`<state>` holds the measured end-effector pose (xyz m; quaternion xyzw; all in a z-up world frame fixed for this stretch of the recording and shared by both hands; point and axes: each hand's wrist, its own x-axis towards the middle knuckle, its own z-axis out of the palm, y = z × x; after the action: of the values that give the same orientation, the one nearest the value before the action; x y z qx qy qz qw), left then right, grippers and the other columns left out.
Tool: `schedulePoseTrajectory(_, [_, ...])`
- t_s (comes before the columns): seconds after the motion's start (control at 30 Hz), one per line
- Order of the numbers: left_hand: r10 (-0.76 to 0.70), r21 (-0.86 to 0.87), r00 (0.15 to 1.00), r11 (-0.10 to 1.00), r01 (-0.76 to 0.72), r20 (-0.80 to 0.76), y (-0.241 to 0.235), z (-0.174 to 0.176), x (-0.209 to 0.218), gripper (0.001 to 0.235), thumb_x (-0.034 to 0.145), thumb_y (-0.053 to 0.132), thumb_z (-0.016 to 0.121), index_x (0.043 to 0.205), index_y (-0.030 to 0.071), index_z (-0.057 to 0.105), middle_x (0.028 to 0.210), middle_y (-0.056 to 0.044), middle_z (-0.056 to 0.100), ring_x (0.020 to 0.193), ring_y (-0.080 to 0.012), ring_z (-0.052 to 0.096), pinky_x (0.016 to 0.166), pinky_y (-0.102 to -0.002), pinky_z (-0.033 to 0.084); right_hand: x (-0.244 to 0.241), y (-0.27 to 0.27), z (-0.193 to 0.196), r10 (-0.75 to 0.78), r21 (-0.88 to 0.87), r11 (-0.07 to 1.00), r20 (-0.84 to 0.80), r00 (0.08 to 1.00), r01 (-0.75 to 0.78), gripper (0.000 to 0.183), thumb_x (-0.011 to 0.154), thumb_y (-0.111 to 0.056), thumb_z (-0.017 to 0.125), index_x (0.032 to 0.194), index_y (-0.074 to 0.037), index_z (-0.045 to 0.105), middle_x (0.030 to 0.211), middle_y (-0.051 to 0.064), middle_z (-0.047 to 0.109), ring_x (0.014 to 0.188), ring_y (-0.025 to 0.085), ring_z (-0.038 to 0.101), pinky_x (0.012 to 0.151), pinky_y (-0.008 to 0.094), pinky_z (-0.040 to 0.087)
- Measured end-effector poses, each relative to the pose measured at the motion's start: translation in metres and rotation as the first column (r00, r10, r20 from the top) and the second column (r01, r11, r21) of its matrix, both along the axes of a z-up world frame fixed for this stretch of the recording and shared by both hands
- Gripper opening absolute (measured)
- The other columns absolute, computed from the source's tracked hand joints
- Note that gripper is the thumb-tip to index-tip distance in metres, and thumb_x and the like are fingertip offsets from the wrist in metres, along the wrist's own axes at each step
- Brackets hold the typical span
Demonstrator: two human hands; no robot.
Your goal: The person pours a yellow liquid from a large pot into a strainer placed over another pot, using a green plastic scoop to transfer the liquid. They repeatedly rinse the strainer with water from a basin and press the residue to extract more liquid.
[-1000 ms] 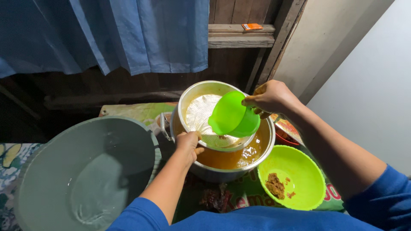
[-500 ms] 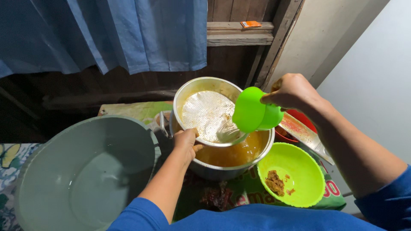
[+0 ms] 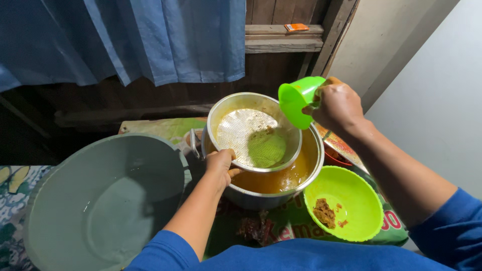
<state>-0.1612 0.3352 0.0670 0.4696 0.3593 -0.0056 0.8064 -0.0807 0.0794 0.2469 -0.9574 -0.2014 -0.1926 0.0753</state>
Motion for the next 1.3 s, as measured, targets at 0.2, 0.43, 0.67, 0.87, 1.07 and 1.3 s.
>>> schedulePoseTrajectory(0.2, [0.013,-0.042,1.000,0.999,-0.013,0.006,0.003,-0.008,0.005,0.027,0.080,-0.001,0.058,0.107,-0.002,0.061,0.104,-0.017,0.066,0.091,-0.0344,0.069,0.073,-0.052,0.062,-0.019,0.019,-0.003,0.188,0.118,0.972,0.117,0.975,-0.202,0.032,0.070,-0.026,0.090,0.086,-0.004,0.074,0.118,0.012,0.067,0.096,0.033,0.069,0.084,0.044,0.056])
schedulePoseTrajectory(0.43, [0.007,-0.019,1.000,1.000,-0.007,0.007,0.006,-0.008,0.003,0.030,0.078,0.003,0.061,0.108,0.002,0.064,0.103,-0.014,0.067,0.089,-0.0309,0.067,0.070,-0.049,0.058,-0.025,0.021,-0.006,0.268,0.147,0.946,0.150,0.952,-0.289,0.028,0.071,-0.025,0.090,0.084,-0.004,0.076,0.121,0.012,0.067,0.096,0.030,0.070,0.084,0.042,0.057])
schedulePoseTrajectory(0.67, [0.019,0.001,1.000,1.000,-0.019,-0.007,0.006,-0.004,0.005,0.027,0.078,0.004,0.061,0.105,0.003,0.067,0.100,-0.014,0.070,0.086,-0.0299,0.068,0.070,-0.049,0.058,-0.017,0.018,-0.004,0.120,0.311,0.944,-0.020,0.993,-0.108,0.040,0.078,-0.033,0.092,0.086,0.002,0.076,0.105,0.016,0.073,0.089,0.025,0.070,0.079,0.038,0.057])
schedulePoseTrajectory(0.87, [0.019,0.000,1.000,1.000,-0.019,-0.008,0.006,-0.004,0.004,0.025,0.078,0.005,0.063,0.103,0.003,0.066,0.098,-0.013,0.070,0.085,-0.0290,0.068,0.070,-0.049,0.057,-0.025,0.022,-0.004,0.126,0.668,0.663,-0.545,0.829,0.338,0.037,0.085,-0.031,0.084,0.098,0.003,0.078,0.098,0.017,0.076,0.081,0.020,0.069,0.069,0.031,0.055])
schedulePoseTrajectory(1.07, [0.019,0.004,1.000,1.000,-0.019,-0.011,0.006,-0.002,0.003,0.027,0.078,0.004,0.062,0.104,0.003,0.065,0.101,-0.014,0.069,0.087,-0.0300,0.068,0.072,-0.050,0.058,-0.023,0.020,-0.015,0.333,0.768,0.434,-0.623,0.707,0.472,0.029,0.092,-0.021,0.073,0.107,0.004,0.075,0.105,0.013,0.072,0.094,0.019,0.070,0.083,0.033,0.064])
schedulePoseTrajectory(1.3, [0.021,-0.006,1.000,1.000,-0.021,-0.016,0.004,0.004,0.002,0.033,0.079,0.003,0.059,0.111,0.005,0.065,0.110,-0.013,0.067,0.096,-0.0307,0.066,0.077,-0.052,0.058,-0.018,0.014,-0.023,0.371,0.785,0.374,-0.614,0.696,0.493,0.028,0.091,-0.019,0.073,0.107,0.004,0.073,0.108,0.013,0.073,0.096,0.021,0.070,0.083,0.035,0.063])
